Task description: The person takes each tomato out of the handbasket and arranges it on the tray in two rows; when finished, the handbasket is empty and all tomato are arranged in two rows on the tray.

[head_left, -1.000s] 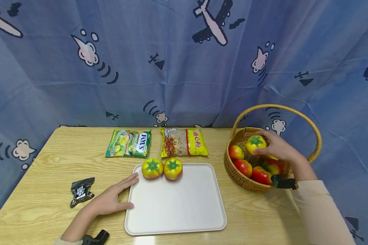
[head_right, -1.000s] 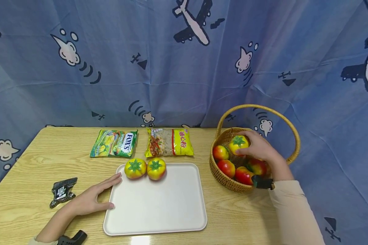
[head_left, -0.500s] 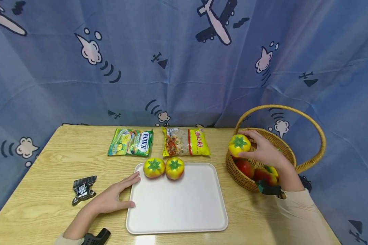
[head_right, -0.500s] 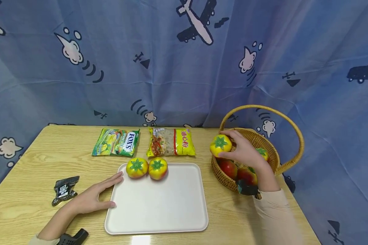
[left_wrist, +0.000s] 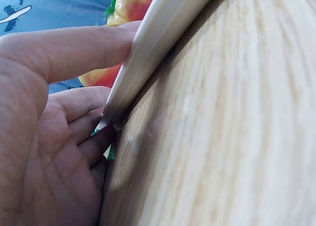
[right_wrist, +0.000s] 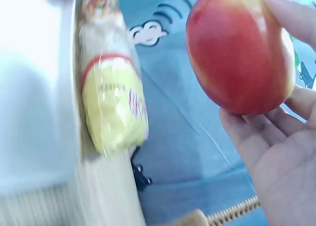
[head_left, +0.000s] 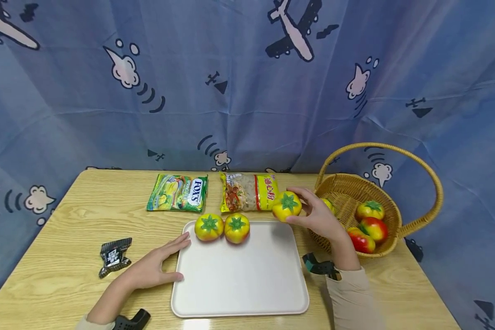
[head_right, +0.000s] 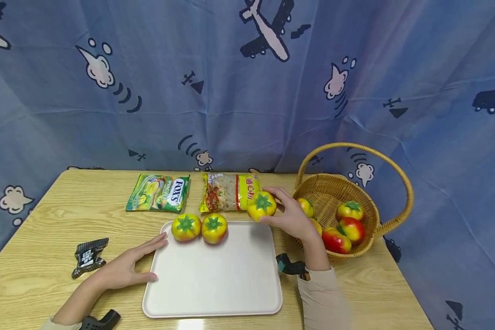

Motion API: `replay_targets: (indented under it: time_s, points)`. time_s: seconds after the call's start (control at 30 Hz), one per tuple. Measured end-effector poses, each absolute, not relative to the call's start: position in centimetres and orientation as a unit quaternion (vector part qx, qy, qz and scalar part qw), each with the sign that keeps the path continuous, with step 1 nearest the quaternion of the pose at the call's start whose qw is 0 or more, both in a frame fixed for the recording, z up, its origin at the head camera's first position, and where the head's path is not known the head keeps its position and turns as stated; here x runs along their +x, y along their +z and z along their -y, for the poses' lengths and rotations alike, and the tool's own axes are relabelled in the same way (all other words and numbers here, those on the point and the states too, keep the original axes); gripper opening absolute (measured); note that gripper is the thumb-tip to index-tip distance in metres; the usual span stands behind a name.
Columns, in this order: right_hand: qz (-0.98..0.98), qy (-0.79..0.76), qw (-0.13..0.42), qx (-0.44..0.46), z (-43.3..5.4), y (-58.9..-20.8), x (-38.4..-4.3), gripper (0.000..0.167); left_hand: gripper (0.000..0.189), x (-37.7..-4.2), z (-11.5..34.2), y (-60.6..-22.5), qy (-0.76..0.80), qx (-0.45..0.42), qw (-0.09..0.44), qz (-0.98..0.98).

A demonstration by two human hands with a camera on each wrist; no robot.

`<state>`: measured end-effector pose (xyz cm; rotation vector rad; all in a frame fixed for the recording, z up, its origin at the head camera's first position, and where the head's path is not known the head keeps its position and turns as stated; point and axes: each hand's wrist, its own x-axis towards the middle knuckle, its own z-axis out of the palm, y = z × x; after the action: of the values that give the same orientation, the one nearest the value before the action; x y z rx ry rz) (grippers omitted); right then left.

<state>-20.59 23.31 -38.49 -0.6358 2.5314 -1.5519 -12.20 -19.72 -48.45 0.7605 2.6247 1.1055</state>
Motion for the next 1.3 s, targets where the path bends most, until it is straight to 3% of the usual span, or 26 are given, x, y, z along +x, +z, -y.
replay_targets:
  time_s: [0.33, 0.7, 1.3]
  points:
    - [-0.812, -0.543, 0.07, -0.202, -21.1, -41.1, -19.9, 0.073, 0.08, -12.2, 19.9, -48.7, 0.367, 0.253, 0.096, -0.89]
    - [-0.849, -0.474, 0.097, -0.211, -19.8, -43.4, -20.5, 0.076, 0.08, -12.2, 19.8, -48.9, 0.367, 0.255, 0.088, -0.89]
    - [-0.843, -0.463, 0.161, -0.219, -18.9, -43.6, -20.2, 0.073, 0.081, -12.3, 19.8, -48.8, 0.37, 0.251, 0.094, -0.889]
